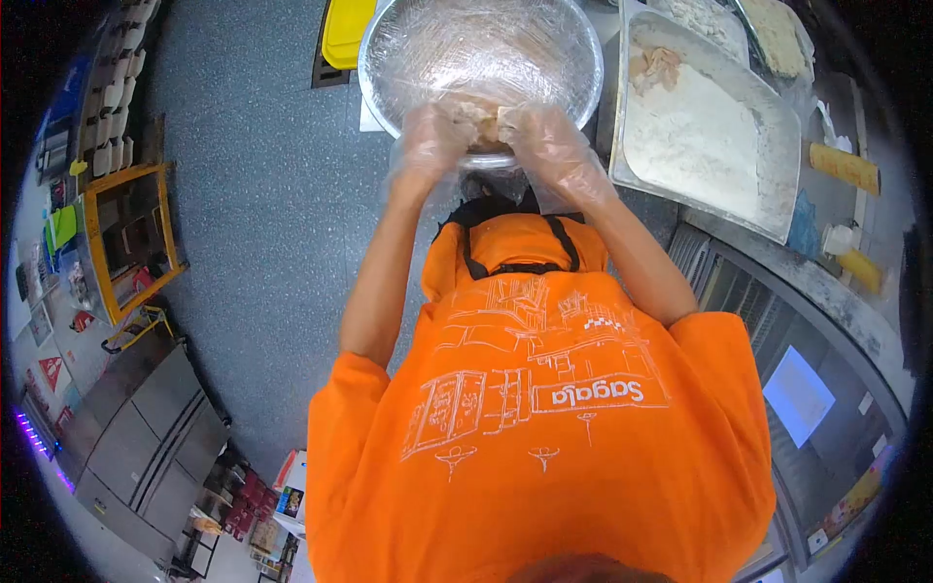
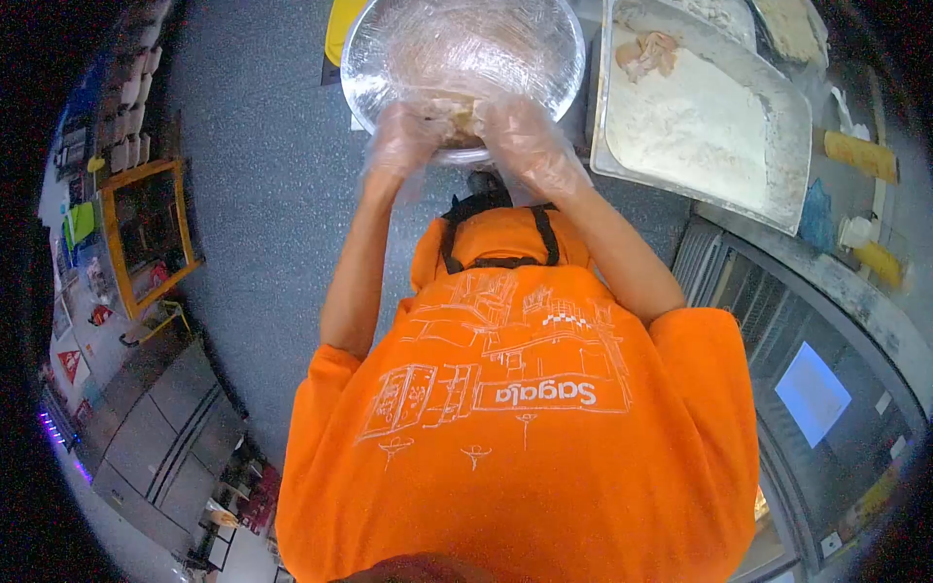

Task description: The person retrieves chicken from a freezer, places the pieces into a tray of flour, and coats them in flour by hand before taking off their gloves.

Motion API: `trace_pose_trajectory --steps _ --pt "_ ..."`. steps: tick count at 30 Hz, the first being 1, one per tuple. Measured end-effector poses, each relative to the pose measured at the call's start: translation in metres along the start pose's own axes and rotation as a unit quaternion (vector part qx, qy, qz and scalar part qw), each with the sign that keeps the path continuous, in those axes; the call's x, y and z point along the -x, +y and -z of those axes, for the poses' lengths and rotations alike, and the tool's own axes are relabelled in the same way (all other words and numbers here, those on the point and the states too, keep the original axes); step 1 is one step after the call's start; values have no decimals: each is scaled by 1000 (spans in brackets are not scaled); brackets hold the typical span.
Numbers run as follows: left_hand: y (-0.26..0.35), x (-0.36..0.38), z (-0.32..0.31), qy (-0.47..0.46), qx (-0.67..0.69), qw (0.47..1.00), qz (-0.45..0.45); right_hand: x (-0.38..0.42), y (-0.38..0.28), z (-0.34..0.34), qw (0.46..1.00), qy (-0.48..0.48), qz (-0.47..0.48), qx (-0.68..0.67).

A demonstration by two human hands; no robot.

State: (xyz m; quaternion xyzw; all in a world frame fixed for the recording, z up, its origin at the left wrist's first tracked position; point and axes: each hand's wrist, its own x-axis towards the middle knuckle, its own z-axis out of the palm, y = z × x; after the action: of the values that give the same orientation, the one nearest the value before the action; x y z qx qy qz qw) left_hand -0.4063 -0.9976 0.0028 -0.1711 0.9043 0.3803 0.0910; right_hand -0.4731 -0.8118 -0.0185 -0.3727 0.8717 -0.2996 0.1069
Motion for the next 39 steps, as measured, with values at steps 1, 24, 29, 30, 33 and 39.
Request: trace_pose_trajectory --steps 1,24,29,30,33,39 --pt "-2 -1 0 10 -12 1000 23 2 -6 8 1000 -5 -26 -1" --pt "192 -14 -50 -4 114 983 -146 66 77 189 946 139 -232 -177" --pt "223 -62 -158 -14 -10 955 -295 101 225 203 986 126 -88 61" --pt "229 -78 -171 -54 -16 971 -231 107 244 210 989 113 -81 54" --pt "228 -131 -191 -116 -4 993 -26 113 291 238 968 69 -242 -7" --pt "191 -215 -291 70 44 995 51 56 391 149 929 86 -151 -326"
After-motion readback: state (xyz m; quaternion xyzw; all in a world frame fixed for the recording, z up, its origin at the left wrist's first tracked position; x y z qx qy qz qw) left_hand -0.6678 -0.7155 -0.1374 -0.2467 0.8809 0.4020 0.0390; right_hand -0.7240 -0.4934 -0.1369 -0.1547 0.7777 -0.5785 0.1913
